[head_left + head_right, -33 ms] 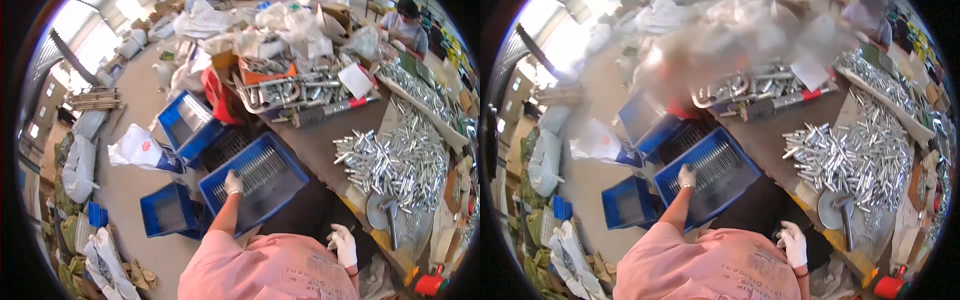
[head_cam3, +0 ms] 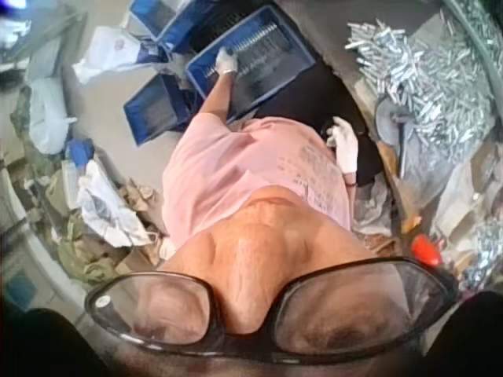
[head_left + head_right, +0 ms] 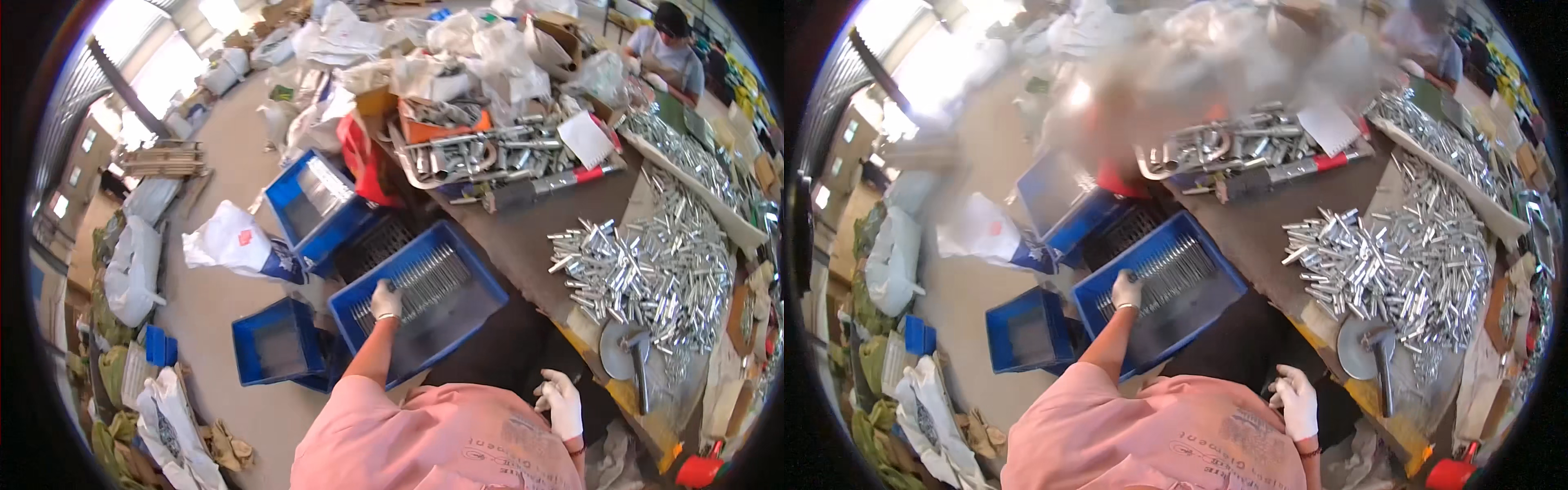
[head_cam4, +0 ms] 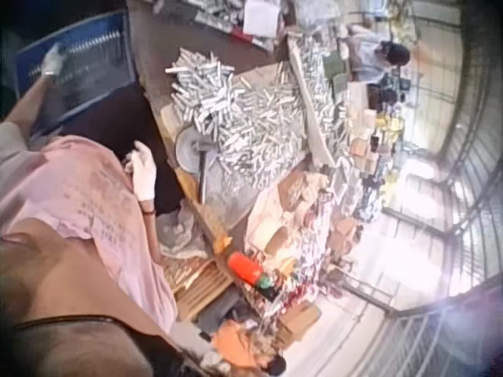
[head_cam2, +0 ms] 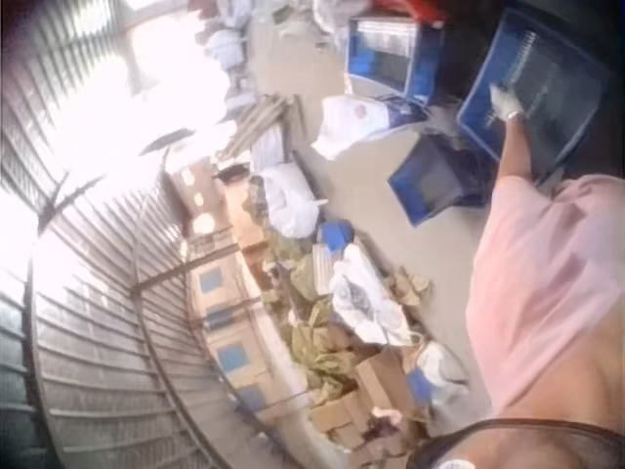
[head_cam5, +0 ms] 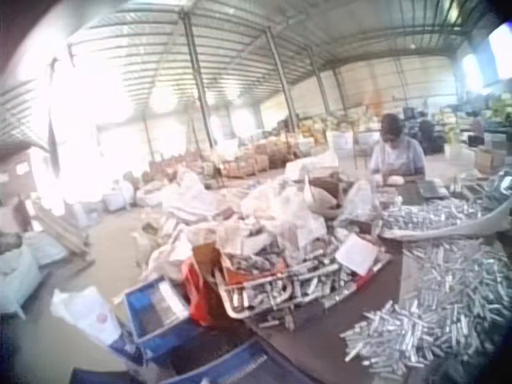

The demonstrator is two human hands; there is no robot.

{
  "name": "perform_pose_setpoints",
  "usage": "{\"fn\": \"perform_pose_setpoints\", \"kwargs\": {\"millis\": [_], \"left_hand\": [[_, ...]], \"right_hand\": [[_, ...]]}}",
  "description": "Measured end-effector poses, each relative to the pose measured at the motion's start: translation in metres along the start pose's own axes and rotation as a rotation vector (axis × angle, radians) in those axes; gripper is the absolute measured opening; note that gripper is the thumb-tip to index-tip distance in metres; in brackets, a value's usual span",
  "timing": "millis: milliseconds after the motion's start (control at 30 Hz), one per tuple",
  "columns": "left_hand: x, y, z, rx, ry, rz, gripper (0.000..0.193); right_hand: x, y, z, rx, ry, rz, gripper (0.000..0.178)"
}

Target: Assembling small metal components using a specialized workbench fixture on a factory floor.

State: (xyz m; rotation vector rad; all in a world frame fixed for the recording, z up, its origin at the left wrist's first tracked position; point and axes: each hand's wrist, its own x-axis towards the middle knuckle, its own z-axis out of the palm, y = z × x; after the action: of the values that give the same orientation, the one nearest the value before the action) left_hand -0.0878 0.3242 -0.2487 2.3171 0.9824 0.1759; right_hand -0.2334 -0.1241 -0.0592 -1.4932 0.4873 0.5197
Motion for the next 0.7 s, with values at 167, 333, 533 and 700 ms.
{"fn": "perform_pose_setpoints", "kwargs": {"millis": [167,333,533,700], "left_hand": [[-0.019,0.084,-0.033,-0.196,0.082,0.143,0.043],[-0.09,0.194,-0.063,-0.398,0.031,0.662,0.018],[-0.166,0.256,-0.056,-0.656,-0.181,1.16,0.035],[-0.243,0.336,-0.037,-0.535,-0.286,1.374,0.063]], "right_hand": [[-0.01,0.002,-0.006,-0.042,0.036,-0.109,0.04],[-0.012,0.018,-0.018,0.059,0.003,-0.084,0.038],[-0.024,0.025,-0.017,0.003,0.021,-0.195,0.037],[-0.067,0.042,-0.04,0.128,0.219,-0.258,0.035]]}}
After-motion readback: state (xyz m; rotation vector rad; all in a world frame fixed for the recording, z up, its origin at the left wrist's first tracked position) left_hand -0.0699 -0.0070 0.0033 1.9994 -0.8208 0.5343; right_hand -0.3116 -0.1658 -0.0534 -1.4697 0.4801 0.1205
